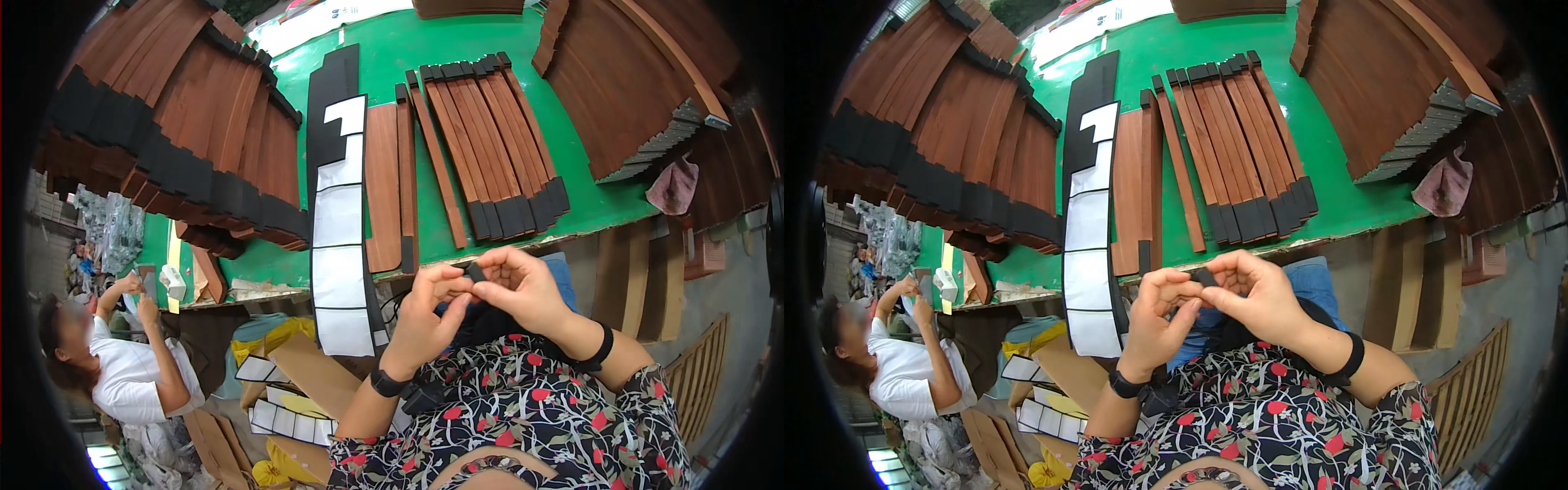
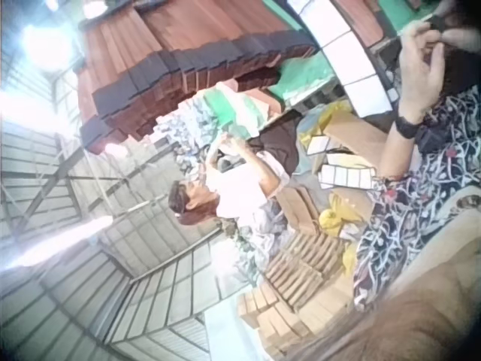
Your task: The person is assembling small wooden slats onto a frame and applying black edge caps or trim pieces.
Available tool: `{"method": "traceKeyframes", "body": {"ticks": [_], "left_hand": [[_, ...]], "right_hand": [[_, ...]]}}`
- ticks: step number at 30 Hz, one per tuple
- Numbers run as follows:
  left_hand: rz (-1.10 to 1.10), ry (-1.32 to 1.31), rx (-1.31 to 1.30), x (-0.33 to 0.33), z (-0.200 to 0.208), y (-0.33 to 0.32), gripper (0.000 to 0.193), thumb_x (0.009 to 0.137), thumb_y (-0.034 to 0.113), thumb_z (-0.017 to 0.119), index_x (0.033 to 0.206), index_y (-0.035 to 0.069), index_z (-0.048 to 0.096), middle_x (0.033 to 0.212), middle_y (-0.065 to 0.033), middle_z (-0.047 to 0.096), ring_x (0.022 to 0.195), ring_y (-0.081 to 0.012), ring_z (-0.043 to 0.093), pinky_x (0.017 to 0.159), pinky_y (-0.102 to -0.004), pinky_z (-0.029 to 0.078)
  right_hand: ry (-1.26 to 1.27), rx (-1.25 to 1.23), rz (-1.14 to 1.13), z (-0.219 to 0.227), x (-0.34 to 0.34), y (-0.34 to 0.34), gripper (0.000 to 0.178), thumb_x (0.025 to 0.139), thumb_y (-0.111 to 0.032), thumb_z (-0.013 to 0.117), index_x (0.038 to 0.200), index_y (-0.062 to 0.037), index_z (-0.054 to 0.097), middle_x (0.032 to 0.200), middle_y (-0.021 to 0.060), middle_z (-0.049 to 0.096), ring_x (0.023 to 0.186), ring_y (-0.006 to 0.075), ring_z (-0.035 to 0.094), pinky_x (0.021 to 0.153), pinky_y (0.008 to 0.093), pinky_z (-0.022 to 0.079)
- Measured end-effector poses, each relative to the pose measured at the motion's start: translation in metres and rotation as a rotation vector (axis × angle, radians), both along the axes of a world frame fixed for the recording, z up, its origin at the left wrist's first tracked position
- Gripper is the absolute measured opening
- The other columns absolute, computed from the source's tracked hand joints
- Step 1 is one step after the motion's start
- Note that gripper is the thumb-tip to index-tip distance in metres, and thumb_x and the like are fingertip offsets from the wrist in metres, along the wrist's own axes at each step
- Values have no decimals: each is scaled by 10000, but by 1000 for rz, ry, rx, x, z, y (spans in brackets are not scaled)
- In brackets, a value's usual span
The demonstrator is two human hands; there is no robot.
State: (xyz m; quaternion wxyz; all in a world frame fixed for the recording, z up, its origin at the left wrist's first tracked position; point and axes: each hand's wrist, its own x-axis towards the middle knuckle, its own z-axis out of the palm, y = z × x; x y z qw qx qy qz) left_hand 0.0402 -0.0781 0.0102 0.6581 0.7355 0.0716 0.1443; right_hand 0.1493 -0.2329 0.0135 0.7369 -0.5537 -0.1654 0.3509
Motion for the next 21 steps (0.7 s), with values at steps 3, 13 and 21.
{"method": "traceKeyframes", "body": {"ticks": [3,13,21], "left_hand": [[10,83,26,0,4,7,229,897,-52,696,1086,-8,574,1023,-129,703,879,-169,718,768,-274,561],[162,25,988,36,39,30,497,792,50,778,1253,48,590,968,-124,602,879,-315,627,720,-405,518],[-109,-43,1260,100,31,46,642,752,80,804,1344,32,559,1377,-143,558,1383,-334,467,1085,-456,416]], "right_hand": [[-653,-194,42,-2,-1,1,277,878,-1,710,1150,28,672,1032,105,694,870,165,694,793,299,575],[-921,-254,-193,-9,11,10,284,841,-9,737,1117,30,681,1040,160,688,937,306,689,816,369,558],[-1030,-301,-168,-6,23,-4,314,832,-3,748,1133,18,658,1023,169,680,913,328,685,781,384,561]]}}
